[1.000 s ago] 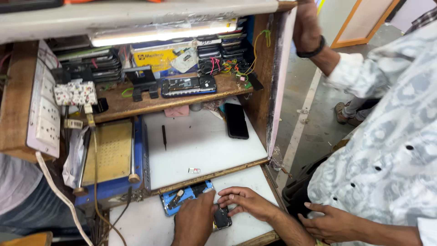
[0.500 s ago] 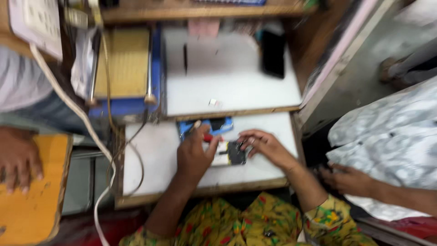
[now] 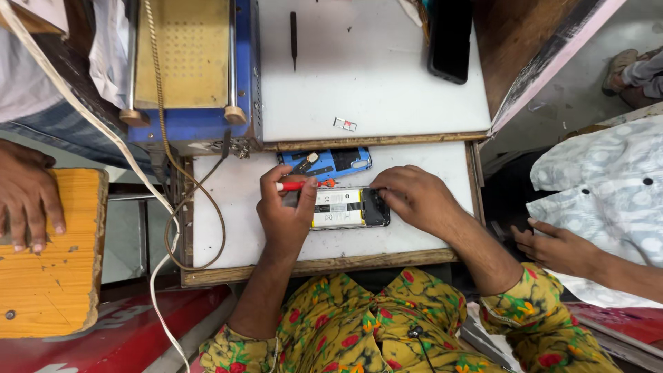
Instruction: The person disassembles a smartphone on a workbench, using a screwdriver to remove screws and a prying tool to separate the back cover. They detach the motherboard and handle internal components, then reposition parts on the bench.
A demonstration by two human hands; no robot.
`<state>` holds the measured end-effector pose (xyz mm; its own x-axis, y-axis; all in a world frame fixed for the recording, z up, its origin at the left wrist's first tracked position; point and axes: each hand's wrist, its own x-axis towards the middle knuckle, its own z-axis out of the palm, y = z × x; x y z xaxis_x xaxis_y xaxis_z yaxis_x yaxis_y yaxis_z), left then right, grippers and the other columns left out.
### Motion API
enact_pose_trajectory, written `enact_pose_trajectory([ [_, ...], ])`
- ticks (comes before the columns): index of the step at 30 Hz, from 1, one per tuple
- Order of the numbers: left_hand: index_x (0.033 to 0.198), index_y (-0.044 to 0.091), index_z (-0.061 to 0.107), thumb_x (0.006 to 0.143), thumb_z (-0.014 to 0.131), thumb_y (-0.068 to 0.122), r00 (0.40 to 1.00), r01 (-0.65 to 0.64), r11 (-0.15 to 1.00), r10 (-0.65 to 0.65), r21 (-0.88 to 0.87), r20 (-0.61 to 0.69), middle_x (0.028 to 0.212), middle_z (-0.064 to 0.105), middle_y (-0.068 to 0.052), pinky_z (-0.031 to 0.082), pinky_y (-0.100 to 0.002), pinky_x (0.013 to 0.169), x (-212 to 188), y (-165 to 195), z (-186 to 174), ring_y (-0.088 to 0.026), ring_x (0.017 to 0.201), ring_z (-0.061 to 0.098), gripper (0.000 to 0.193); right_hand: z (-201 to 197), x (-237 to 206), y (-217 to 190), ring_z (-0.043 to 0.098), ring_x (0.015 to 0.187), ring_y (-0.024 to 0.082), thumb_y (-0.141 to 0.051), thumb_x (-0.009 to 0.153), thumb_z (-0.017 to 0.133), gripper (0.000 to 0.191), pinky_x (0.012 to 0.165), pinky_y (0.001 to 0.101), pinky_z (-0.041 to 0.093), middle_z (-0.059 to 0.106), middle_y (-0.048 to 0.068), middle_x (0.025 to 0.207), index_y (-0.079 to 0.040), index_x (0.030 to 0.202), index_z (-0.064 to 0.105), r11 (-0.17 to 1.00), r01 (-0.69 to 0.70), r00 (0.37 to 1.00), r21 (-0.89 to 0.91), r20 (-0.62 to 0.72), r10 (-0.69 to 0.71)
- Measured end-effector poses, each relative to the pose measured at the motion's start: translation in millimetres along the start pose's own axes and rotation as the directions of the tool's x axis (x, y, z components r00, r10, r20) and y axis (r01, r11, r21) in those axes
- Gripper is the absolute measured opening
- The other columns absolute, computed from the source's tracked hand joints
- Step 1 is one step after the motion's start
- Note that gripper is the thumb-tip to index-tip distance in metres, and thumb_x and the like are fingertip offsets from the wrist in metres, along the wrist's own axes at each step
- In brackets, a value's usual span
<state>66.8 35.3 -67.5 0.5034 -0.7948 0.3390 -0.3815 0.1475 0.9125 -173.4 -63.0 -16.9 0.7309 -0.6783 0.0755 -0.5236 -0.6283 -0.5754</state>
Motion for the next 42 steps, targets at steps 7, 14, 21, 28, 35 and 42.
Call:
enact_pose_trajectory([
  [7,0.126,0.005,0.051,0.095,0.08,0.008,0.988,-0.12,0.993,0.118,0.012,0.096,0.095,0.076,-0.011,0.06,-0.032,0.08,-5,3,3,-0.02,0.088,0.076,0.043,-21,23,-16,0.057,0.116,0.031,-0.029,0.072,0.085,0.051,0.093,0.0451,0.052,0.056,0.008,0.133,-0.021,0.12,0.071,0.982,0.156,0.893,-0.11,0.44,-0.093],
  [14,0.122,0.005,0.052,0.092,0.082,0.009,0.95,-0.239,0.971,0.239,-0.027,0.198,0.092,0.074,-0.009,0.06,-0.033,0.075,-13,14,-2,-0.022,0.082,0.075,0.043,-26,39,-25,0.058,0.115,0.031,-0.027,0.065,0.092,0.061,0.092,0.0464,0.052,0.054,0.008,0.129,-0.024,0.121,0.068,0.982,0.127,0.819,-0.142,0.573,-0.023],
  [21,0.117,0.006,0.055,0.086,0.089,0.012,0.834,-0.494,0.866,0.45,0.071,0.319,0.083,0.069,-0.007,0.054,-0.038,0.065,-26,28,5,-0.025,0.072,0.07,0.047,-22,44,-30,0.058,0.113,0.031,-0.026,0.063,0.094,0.061,0.092,0.0458,0.053,0.054,0.008,0.124,-0.024,0.118,0.067,0.971,0.138,0.804,-0.197,0.595,0.006],
  [28,0.117,0.005,0.055,0.086,0.088,0.013,0.834,-0.511,0.848,0.449,0.142,0.32,0.082,0.069,-0.007,0.054,-0.039,0.066,-20,36,11,-0.025,0.072,0.07,0.046,-21,39,-22,0.06,0.11,0.029,-0.025,0.062,0.095,0.062,0.09,0.0442,0.054,0.055,0.005,0.124,-0.022,0.118,0.067,0.983,0.107,0.834,-0.147,0.551,-0.008],
  [35,0.117,0.004,0.057,0.086,0.087,0.014,0.847,-0.501,0.838,0.423,0.218,0.322,0.084,0.069,-0.009,0.054,-0.04,0.068,-15,48,13,-0.027,0.074,0.069,0.044,-22,35,-16,0.061,0.108,0.029,-0.023,0.062,0.094,0.062,0.088,0.0438,0.054,0.057,0.005,0.123,-0.021,0.118,0.068,0.987,0.135,0.869,-0.083,0.489,-0.077],
  [42,0.116,0.006,0.059,0.086,0.069,0.001,0.724,-0.532,0.843,0.406,0.078,0.557,0.101,0.07,-0.013,0.055,-0.044,0.078,-10,66,11,-0.032,0.09,0.068,0.032,-10,31,-5,0.061,0.105,0.033,-0.022,0.064,0.092,0.056,0.085,0.0467,0.053,0.059,0.007,0.12,-0.021,0.115,0.068,0.987,0.147,0.879,-0.068,0.466,-0.099],
])
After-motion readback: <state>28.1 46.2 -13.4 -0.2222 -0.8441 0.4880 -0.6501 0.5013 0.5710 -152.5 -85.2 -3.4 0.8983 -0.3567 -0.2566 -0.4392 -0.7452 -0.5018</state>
